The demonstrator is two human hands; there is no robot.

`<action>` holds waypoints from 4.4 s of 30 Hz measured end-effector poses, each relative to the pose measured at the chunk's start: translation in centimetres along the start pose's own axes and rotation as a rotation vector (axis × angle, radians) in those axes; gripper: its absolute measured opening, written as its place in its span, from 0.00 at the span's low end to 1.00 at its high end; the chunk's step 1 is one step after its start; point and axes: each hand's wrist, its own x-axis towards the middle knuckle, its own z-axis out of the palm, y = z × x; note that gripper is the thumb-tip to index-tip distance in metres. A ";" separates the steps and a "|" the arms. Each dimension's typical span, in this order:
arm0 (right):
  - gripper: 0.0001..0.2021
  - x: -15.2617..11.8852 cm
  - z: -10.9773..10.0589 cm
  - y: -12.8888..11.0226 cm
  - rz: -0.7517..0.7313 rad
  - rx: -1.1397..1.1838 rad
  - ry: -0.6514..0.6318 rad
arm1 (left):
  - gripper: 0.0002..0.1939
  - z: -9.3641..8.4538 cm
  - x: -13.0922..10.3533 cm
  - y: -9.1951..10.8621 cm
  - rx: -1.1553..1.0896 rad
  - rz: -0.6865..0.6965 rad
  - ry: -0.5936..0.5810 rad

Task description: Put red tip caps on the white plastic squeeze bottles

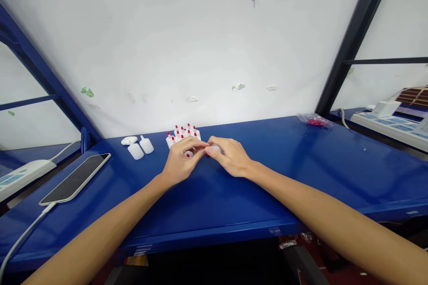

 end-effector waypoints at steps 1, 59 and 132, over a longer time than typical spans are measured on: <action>0.20 0.0 0.1 -0.1 0.028 0.000 0.008 | 0.06 0.0 0.0 0.1 0.008 0.013 -0.003; 0.06 1.8 0.6 1.6 0.488 1.144 0.328 | 0.11 0.8 0.7 -2.5 1.139 0.299 -0.427; 0.24 0.6 1.5 -1.9 0.384 0.913 -0.072 | 0.06 0.7 -0.2 2.2 -0.274 -0.292 0.096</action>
